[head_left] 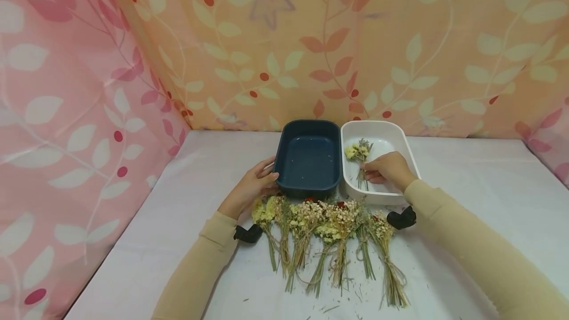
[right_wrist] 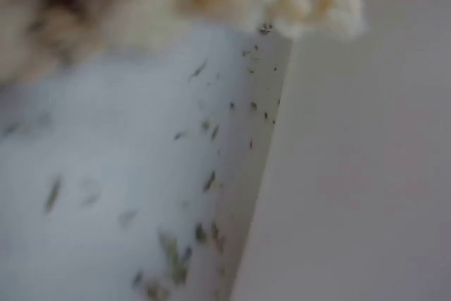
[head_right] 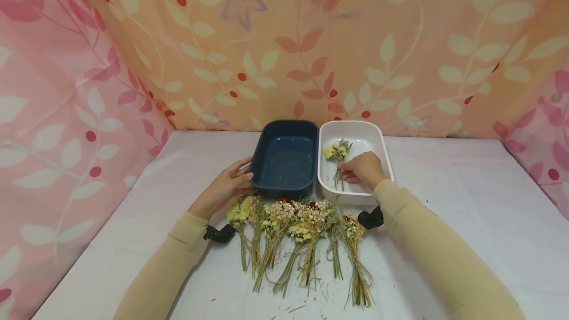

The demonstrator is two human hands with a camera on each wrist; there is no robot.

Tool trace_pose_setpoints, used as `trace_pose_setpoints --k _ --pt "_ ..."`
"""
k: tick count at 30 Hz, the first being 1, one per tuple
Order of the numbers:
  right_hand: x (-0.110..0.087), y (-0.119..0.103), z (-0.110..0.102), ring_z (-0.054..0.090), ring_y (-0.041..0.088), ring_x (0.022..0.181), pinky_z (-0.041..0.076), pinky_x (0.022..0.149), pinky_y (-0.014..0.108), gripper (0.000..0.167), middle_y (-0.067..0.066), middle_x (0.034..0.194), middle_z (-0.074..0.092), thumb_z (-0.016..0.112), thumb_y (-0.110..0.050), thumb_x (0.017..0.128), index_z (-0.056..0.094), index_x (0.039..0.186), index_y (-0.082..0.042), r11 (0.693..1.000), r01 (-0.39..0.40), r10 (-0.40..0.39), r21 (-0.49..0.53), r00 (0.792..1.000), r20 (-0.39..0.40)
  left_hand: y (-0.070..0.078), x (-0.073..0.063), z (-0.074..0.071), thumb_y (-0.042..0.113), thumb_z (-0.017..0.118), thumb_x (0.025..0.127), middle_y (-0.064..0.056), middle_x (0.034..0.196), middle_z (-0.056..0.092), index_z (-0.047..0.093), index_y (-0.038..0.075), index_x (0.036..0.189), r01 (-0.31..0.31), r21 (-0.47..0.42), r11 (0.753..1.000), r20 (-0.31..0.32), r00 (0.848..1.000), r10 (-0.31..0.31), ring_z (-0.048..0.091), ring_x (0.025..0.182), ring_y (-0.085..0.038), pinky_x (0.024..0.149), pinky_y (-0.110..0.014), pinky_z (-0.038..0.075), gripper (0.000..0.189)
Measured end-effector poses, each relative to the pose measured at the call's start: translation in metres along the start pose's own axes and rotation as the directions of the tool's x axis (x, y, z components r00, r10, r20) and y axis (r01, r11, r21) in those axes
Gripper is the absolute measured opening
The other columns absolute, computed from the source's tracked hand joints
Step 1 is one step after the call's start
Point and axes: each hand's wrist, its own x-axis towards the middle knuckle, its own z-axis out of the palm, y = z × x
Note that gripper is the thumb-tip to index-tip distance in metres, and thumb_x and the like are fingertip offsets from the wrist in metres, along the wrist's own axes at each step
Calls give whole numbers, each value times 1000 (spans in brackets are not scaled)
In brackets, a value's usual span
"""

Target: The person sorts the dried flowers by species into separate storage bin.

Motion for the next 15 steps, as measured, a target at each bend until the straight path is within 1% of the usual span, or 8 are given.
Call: trace_pose_setpoints --k 3,5,7,10,15 --pt "-8 -1 -3 71 9 60 61 61 25 41 7 70 75 73 -19 92 68 111 17 996 40 -38 -74 999 23 0 0 0 19 55 104 -10 166 23 22 26 160 -2 1 1000 10 1000 2 47 139 -37 111 -52 45 65" --pt "-13 -2 -6 73 9 66 62 65 25 41 11 78 77 72 -21 93 68 112 15 993 64 -60 -99 997 42 0 0 1 19 54 104 -10 166 23 22 26 160 0 1 1000 10 1000 0 47 139 -37 111 -52 45 65" --pt "-18 -2 -10 74 8 72 62 69 24 44 11 86 78 71 -23 93 67 116 14 990 85 -79 -108 995 59 0 1 1 20 55 104 -10 165 24 22 26 160 2 1 1000 10 1000 -2 49 138 -37 111 -52 45 65" --pt "-28 -4 -17 75 7 80 62 76 24 47 9 93 79 69 -24 95 64 124 12 993 90 -84 -76 994 75 1 1 2 20 55 104 -9 165 25 23 26 159 4 -2 1000 8 1000 -4 49 138 -36 111 -52 45 64" --pt "-50 -13 -24 74 3 85 61 84 27 51 2 99 78 67 -25 97 58 131 12 994 105 -105 -7 992 76 2 1 1 19 54 104 -9 165 25 23 26 159 -1 -3 1000 -3 1000 1 49 138 -37 111 -53 45 63"
